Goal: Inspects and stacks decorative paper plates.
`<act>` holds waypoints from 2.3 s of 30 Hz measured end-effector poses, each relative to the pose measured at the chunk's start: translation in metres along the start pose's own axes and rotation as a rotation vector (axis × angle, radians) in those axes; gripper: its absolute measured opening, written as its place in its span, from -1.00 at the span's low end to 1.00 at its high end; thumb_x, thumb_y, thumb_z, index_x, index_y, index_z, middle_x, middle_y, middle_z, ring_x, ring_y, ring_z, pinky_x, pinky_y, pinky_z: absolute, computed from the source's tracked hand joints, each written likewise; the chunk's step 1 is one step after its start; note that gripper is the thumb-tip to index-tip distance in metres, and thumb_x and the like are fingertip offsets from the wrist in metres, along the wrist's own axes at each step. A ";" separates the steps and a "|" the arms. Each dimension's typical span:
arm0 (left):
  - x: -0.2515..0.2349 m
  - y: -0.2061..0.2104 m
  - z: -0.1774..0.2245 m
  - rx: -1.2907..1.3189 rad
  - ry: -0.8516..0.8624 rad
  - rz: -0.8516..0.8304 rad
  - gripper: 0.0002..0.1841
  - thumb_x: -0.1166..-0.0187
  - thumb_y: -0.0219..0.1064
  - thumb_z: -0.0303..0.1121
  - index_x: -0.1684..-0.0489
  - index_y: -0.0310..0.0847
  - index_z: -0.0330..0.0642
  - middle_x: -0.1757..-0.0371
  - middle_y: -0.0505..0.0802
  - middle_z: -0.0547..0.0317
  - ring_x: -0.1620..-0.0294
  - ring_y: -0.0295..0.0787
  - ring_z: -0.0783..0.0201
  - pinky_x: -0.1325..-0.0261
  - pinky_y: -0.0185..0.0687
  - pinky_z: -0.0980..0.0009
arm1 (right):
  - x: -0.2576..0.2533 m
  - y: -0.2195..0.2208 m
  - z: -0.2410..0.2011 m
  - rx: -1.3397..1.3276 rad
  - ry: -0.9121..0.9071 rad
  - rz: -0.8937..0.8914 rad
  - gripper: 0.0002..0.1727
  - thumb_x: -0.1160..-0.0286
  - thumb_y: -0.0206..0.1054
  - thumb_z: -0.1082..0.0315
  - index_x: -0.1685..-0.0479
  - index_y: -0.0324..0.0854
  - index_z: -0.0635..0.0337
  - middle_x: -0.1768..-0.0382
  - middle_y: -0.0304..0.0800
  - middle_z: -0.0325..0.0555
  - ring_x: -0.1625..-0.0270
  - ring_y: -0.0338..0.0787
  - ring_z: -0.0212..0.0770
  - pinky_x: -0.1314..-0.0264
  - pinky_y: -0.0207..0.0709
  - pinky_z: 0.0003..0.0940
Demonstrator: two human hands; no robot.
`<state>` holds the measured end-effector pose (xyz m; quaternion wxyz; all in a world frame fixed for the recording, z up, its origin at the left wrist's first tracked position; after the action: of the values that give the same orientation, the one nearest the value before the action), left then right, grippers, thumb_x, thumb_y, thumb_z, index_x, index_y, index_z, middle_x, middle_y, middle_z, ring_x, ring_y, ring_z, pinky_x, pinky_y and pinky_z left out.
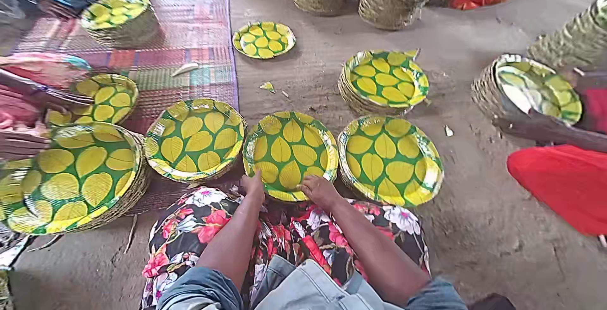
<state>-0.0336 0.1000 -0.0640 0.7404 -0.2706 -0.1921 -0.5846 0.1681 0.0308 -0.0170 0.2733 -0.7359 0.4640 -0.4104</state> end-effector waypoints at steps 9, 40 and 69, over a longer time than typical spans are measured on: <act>0.032 -0.021 0.072 0.243 0.253 0.099 -0.58 -0.84 0.15 -0.27 -0.46 0.53 -0.45 -0.44 0.69 -0.33 -0.51 0.57 -0.04 -0.58 0.37 -0.01 | 0.038 -0.085 0.032 -0.057 0.110 0.940 -0.63 -0.78 0.09 0.39 -0.16 0.74 0.50 -0.22 0.79 0.42 -0.37 0.75 0.35 -0.52 0.53 0.17; 0.051 0.065 0.024 -1.282 0.858 -0.468 -0.32 -0.88 -0.07 -0.02 -0.88 0.06 -0.25 -0.92 0.06 -0.26 -0.96 -0.25 -0.20 -0.85 -0.45 -0.35 | 0.013 0.003 -0.010 0.203 -0.047 0.007 -0.54 -0.89 -0.01 0.19 -0.39 0.61 0.36 -0.42 0.69 0.31 -0.55 0.62 0.26 -0.68 0.23 0.26; 0.033 0.063 0.002 -1.478 0.668 -0.495 -0.15 -0.76 0.16 -0.04 -0.95 -0.23 -0.20 -0.95 -0.15 -0.25 -0.97 -0.40 -0.18 -0.83 -0.46 -0.39 | 0.024 -0.046 0.024 0.054 0.286 0.308 -0.31 -0.87 -0.03 -0.11 -0.61 0.51 0.29 -0.70 0.46 0.16 -0.79 0.38 0.12 -0.85 0.03 0.21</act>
<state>0.0360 0.0865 -0.0540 0.2416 -0.4484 0.4144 -0.7542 0.2151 0.0289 0.0147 0.2836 -0.5828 0.5942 -0.4763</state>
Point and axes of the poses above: each hand's wrist, its own x-axis away from the middle knuckle, its own y-axis out of the palm, z = x × y, the point moved 7 cm from there along -x, towards the middle knuckle
